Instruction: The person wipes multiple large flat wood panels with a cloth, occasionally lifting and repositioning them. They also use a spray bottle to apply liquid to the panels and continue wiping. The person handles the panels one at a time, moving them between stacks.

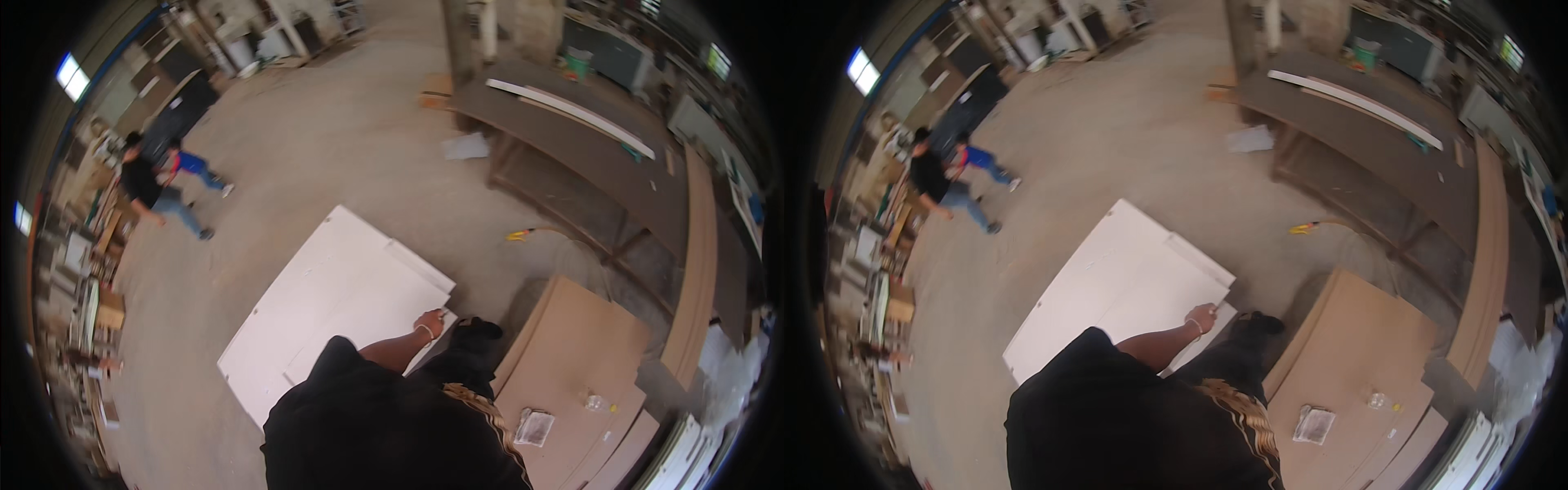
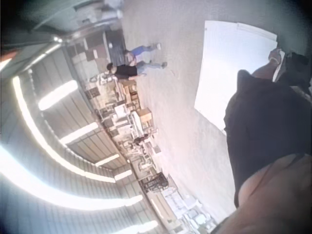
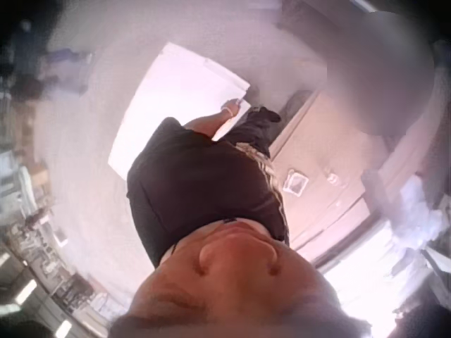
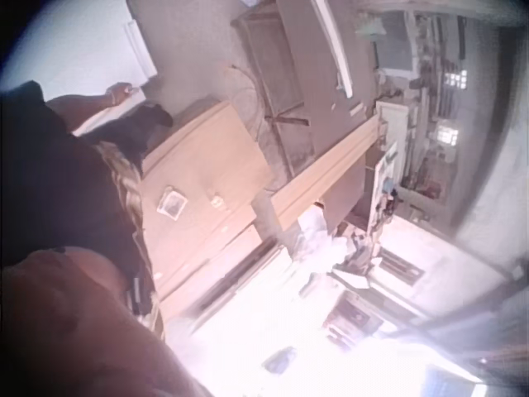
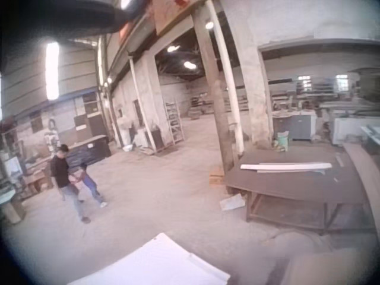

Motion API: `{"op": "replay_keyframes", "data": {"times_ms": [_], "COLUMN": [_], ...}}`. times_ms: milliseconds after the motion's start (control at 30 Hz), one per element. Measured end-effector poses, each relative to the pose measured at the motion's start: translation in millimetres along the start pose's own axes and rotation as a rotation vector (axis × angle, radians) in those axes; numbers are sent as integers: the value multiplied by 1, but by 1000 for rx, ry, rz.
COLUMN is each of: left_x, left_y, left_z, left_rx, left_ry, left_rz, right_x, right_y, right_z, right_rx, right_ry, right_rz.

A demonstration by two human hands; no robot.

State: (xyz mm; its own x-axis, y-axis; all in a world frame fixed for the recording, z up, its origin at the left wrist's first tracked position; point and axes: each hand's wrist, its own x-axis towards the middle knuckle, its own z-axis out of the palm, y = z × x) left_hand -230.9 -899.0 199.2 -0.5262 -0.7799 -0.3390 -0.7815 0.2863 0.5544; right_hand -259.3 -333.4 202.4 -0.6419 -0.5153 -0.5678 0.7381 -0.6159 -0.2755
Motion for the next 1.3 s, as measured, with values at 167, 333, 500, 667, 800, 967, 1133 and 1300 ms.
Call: {"op": "replay_keyframes", "data": {"times_ms": [167, 333, 500, 667, 800, 967, 1133, 1300], "left_x": [128, 244, 369, 476, 533, 571, 577, 584], "left_y": [78, 193, 343, 489, 572, 640, 659, 653], "left_z": [44, 74, 110, 163, 191, 211, 222, 228], "left_rx": [160, 309, 293, 252, 137, 168, 369, 420], "left_ry": [-222, -268, -191, -52, -32, 46, 67, 112], "left_rz": [82, 373, 366, 431, 440, 408, 376, 423], "right_x": [28, 69, 85, 36, -3, 28, 90, 119], "right_y": [33, 32, 48, 136, 192, 171, 114, 88], "right_z": [77, 191, 249, 218, 210, 236, 257, 268], "right_rx": [181, 165, 97, 340, 427, 404, 419, 363], "right_ry": [176, 426, 465, 867, 1231, 1148, 821, 742], "right_rz": [-141, -420, -515, -382, -185, -271, -383, -365]}}
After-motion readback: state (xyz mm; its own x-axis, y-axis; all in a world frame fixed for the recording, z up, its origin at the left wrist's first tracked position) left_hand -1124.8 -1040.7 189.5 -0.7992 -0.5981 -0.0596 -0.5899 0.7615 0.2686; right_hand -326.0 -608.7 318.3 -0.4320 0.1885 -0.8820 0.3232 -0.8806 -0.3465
